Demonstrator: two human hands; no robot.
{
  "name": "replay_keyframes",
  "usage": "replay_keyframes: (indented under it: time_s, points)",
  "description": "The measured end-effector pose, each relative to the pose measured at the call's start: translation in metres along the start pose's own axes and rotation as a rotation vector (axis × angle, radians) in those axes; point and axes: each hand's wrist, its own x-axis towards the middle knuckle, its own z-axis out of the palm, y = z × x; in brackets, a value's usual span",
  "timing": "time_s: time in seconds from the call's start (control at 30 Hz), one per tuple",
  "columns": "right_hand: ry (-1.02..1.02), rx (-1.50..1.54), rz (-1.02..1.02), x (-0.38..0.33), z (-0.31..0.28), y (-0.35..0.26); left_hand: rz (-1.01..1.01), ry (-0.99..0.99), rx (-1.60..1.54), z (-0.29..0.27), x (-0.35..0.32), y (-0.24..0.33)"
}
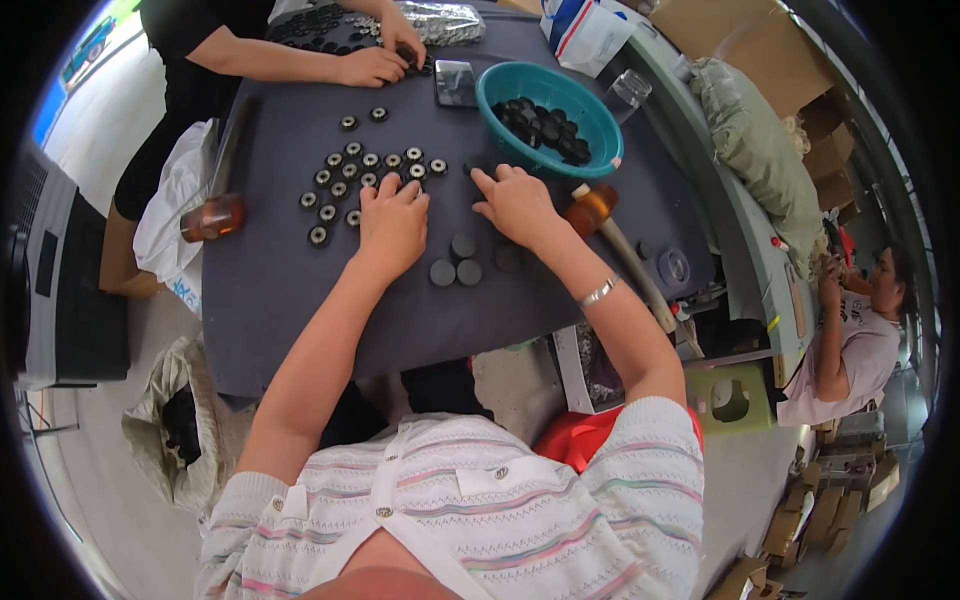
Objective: The person assembles metal rings into circular rubber components by hand, using a mallet to secure the rings into place.
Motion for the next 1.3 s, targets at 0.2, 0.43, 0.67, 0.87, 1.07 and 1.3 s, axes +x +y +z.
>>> replay_keyframes:
  time_s: [0.2, 0.43, 0.67, 0.87, 1.07, 1.3]
  points:
    - [0.181, 0.160, 0.289, 0.039, -0.024, 0.089, 0.094, 0.010, -0.044, -0.004, -0.002, 0.008]
    - [-0.233, 0.213, 0.456, 0.069, 0.041, 0.161, 0.122, -0.091, -0.135, -0.004, -0.005, 0.009]
    - [0.318, 0.629, 0.397, 0.032, -0.024, 0.091, 0.113, -0.059, -0.136, -0.003, -0.006, 0.004]
    - [0.002, 1.059, 0.567, -0.027, 0.013, 0.034, 0.197, -0.125, -0.278, 0.000, -0.005, 0.007]
    - [-0.040, 0.704, 0.511, -0.039, 0.030, 0.047, 0.026, 0.170, -0.460, -0.011, -0.004, -0.011]
    - [-0.026, 0.403, 0.264, -0.031, 0.001, 0.029, -0.067, 0.305, -0.449, -0.016, -0.001, -0.012]
